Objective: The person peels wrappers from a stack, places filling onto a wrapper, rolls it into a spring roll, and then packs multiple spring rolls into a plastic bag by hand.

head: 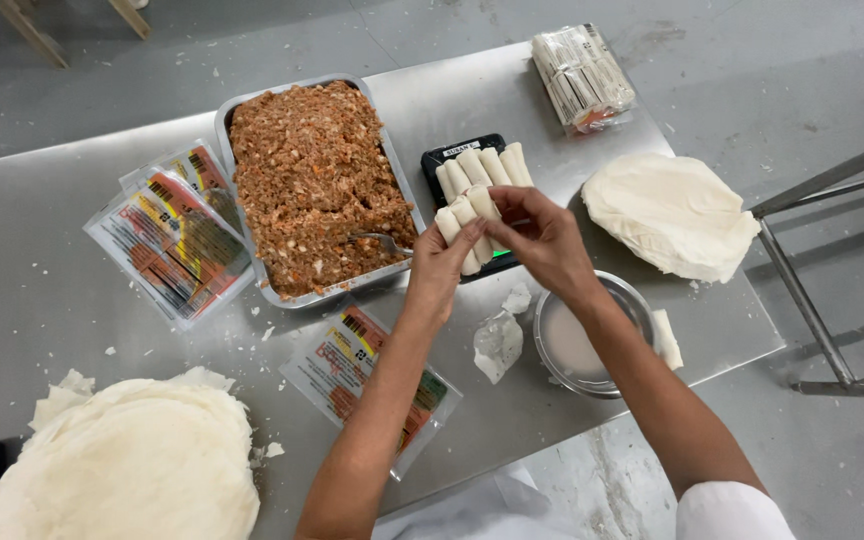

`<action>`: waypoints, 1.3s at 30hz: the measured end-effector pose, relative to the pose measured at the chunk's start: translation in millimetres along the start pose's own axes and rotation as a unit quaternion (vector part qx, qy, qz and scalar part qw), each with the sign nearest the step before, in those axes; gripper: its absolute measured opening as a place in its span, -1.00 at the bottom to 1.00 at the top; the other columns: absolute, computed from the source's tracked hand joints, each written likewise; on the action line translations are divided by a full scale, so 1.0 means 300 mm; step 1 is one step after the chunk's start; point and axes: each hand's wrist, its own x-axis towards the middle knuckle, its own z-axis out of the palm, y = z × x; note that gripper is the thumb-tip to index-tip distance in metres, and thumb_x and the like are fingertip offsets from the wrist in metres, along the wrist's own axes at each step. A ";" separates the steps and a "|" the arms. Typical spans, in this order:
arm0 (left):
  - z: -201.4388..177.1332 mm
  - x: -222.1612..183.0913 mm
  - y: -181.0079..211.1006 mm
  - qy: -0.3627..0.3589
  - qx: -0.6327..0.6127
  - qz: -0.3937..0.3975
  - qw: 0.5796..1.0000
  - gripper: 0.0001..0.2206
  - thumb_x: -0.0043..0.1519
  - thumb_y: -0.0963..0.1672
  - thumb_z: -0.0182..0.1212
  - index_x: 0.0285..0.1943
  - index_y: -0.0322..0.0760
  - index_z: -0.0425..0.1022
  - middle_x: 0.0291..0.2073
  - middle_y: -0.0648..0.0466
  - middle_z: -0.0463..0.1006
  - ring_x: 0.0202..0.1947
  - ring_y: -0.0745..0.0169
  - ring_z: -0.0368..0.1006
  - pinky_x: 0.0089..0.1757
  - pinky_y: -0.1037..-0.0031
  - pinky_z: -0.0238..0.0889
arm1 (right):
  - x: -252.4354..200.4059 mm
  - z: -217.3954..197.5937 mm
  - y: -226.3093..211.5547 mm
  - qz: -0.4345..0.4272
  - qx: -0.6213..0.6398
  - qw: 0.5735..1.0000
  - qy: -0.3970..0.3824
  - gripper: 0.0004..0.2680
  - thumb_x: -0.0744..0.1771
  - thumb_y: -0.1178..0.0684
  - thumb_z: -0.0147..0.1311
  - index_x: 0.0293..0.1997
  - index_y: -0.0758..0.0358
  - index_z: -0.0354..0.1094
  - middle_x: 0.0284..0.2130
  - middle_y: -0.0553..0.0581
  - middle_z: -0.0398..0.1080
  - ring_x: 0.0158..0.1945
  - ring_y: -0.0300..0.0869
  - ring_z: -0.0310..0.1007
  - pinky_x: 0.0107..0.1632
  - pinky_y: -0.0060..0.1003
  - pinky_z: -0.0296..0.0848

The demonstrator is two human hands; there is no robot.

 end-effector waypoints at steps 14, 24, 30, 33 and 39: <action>0.003 -0.060 0.095 -0.050 -0.014 -0.021 0.998 -0.81 0.25 -0.07 0.38 -0.10 -0.25 0.61 -0.49 -0.02 0.64 -0.47 0.37 0.59 -0.33 0.53 0.51 | -0.055 -0.039 -0.055 0.055 0.099 0.992 -0.060 -0.74 0.34 0.27 0.14 0.17 0.39 0.37 -0.14 0.16 0.46 -0.05 -0.23 0.47 0.04 -0.31 0.54; 0.008 -0.108 0.109 -0.038 0.053 0.019 0.998 -0.87 0.25 -0.12 0.39 -0.14 -0.27 0.61 -0.52 0.04 0.63 -0.50 0.50 0.48 -0.30 0.56 0.41 | -0.083 -0.029 0.002 0.002 0.011 0.998 -0.057 -0.62 0.28 0.30 0.23 0.25 0.38 0.33 -0.11 0.27 0.47 -0.05 -0.08 0.51 0.02 -0.17 0.58; 0.014 -0.121 0.013 0.012 0.103 0.047 0.993 -0.56 0.16 -0.17 0.43 0.23 -0.38 0.51 -0.18 -0.07 0.67 -0.15 0.36 0.49 -0.06 0.42 0.45 | -0.156 0.082 -0.043 -0.099 -0.114 0.988 -0.028 -0.42 0.22 0.31 0.33 0.39 0.40 0.11 0.02 0.36 0.29 0.03 0.11 0.46 0.02 -0.01 0.55; -0.024 -0.106 0.037 0.045 0.084 -0.002 0.995 -0.58 0.11 -0.19 0.47 0.17 -0.39 0.53 -0.25 -0.04 0.66 -0.28 0.35 0.52 -0.22 0.50 0.49 | -0.117 0.080 -0.020 -0.075 -0.058 0.993 -0.065 -0.45 0.22 0.32 0.31 0.37 0.35 0.18 0.02 0.30 0.30 0.02 0.09 0.48 0.02 -0.01 0.57; -0.079 0.044 0.091 0.098 -0.077 -0.046 0.991 -0.53 0.13 -0.14 0.47 0.23 -0.38 0.51 -0.13 -0.14 0.68 -0.15 0.12 0.65 -0.17 0.36 0.56 | 0.221 -0.013 0.245 -0.046 -0.290 0.955 0.037 -0.84 0.34 0.05 0.25 0.00 0.09 0.52 -0.29 0.11 0.50 -0.25 -0.02 0.58 -0.18 -0.09 0.57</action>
